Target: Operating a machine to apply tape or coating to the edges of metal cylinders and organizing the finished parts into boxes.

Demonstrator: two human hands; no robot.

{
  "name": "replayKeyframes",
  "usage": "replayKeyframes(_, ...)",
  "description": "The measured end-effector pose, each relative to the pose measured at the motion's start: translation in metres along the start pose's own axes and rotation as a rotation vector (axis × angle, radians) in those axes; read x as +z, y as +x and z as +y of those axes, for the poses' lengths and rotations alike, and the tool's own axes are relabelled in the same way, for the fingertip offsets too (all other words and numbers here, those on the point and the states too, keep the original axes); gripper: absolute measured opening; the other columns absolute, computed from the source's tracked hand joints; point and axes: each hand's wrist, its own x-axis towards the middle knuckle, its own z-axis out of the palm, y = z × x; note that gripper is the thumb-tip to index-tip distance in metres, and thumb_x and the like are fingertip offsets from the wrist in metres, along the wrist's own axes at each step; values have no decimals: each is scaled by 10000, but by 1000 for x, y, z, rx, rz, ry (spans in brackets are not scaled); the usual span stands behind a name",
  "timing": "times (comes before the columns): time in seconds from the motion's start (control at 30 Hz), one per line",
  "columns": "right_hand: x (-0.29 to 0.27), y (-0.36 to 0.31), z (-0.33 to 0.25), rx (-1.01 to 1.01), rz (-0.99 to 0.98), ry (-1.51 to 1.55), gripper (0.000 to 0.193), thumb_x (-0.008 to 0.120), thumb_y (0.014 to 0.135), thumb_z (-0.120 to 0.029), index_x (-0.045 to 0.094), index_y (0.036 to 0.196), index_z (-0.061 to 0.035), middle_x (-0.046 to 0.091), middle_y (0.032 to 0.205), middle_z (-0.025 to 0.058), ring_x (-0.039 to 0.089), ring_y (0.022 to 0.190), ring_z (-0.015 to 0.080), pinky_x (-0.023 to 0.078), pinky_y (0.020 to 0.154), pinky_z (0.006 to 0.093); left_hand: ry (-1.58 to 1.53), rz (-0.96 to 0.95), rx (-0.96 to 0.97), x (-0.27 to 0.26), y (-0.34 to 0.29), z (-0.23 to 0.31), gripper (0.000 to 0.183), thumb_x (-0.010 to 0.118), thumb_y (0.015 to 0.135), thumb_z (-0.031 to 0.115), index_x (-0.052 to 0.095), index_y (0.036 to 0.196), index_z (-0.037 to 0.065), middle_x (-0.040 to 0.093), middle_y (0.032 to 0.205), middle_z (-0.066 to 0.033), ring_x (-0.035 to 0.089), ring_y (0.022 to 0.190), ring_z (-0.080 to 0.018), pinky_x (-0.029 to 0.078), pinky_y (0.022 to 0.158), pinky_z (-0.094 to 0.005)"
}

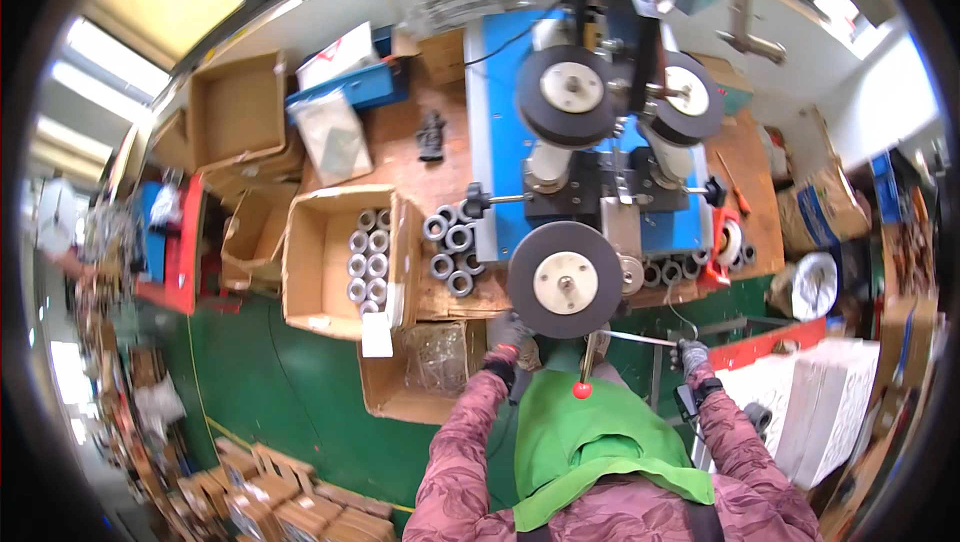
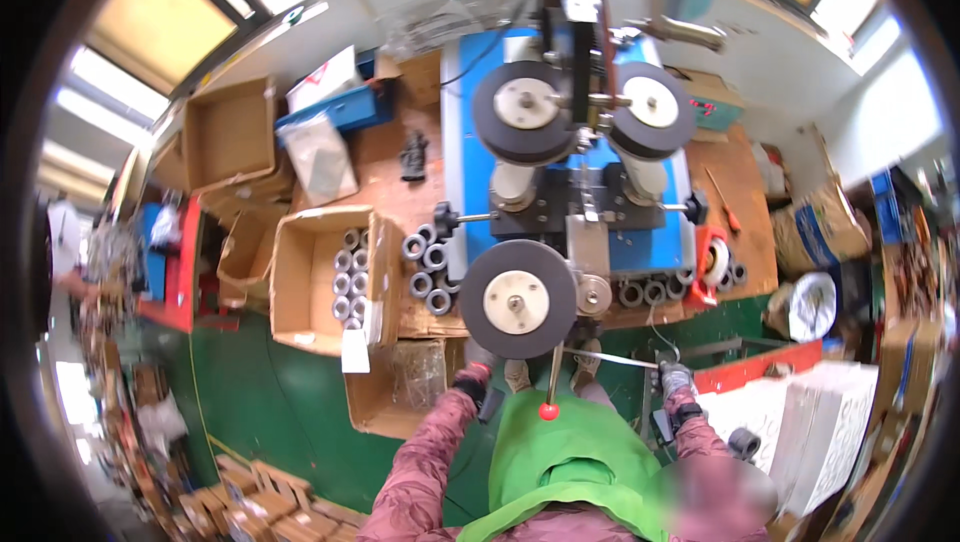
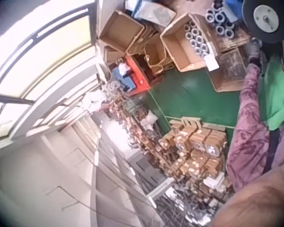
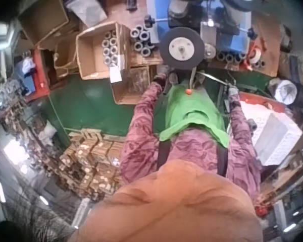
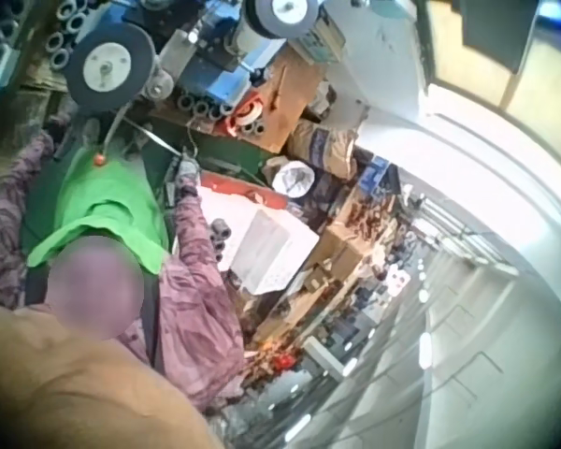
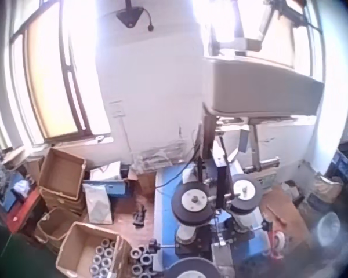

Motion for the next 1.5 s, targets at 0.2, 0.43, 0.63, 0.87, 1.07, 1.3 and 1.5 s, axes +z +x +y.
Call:
replayKeyframes(0.2,7,-33,37,48,-397,354,246,470,882,-295,558,842,-69,581,680,27,512,507,122,415,452,244,586,-10,174,-43,54,-77,309,529,794,280,601,910,3,632,825,-133,581,717,-272,456,681,-372)
replayKeyframes(0.43,-50,-131,45,-373,23,-259,214,535,827,-214,583,922,-29,612,745,64,574,593,134,485,519,297,531,139,10,-82,55,-70,332,532,793,296,600,926,-1,635,845,-133,583,723,-282,456,689,-371)
replayKeyframes(0.63,-168,-152,25,-43,772,-884,678,615,636,-563,537,1102,-78,532,1103,145,476,1055,300,364,902,404,348,238,-75,-100,62,-58,359,543,779,321,602,938,5,628,921,-132,574,785,-299,451,726,-371)
replayKeyframes(0.87,-197,-124,13,79,734,-872,782,696,544,-547,497,1150,-93,482,1185,124,434,1107,299,334,939,414,205,15,-23,-143,81,-77,401,608,719,305,578,978,0,595,987,-145,530,878,-277,434,771,-359)
replayKeyframes(1.07,-207,-128,7,-60,703,-776,570,733,518,-411,577,962,-88,553,1012,128,492,984,293,395,842,406,1063,73,818,-117,16,-11,252,584,757,253,591,920,61,555,746,-96,531,725,-250,454,682,-320)
replayKeyframes(1.3,-75,-127,-143,-1107,538,-685,606,776,429,-416,575,894,-85,553,841,135,538,820,294,438,734,370,-545,126,-375,-134,-26,-31,294,533,804,140,509,1063,4,572,748,-115,519,471,-152,414,376,-272)
replayKeyframes(1.5,101,-179,-239,-1654,203,-811,674,755,435,-380,536,1000,-85,522,979,126,471,980,304,347,894,409,-777,325,-382,-172,-81,-6,298,553,804,124,469,1083,61,574,824,-85,597,594,-229,509,485,-334)
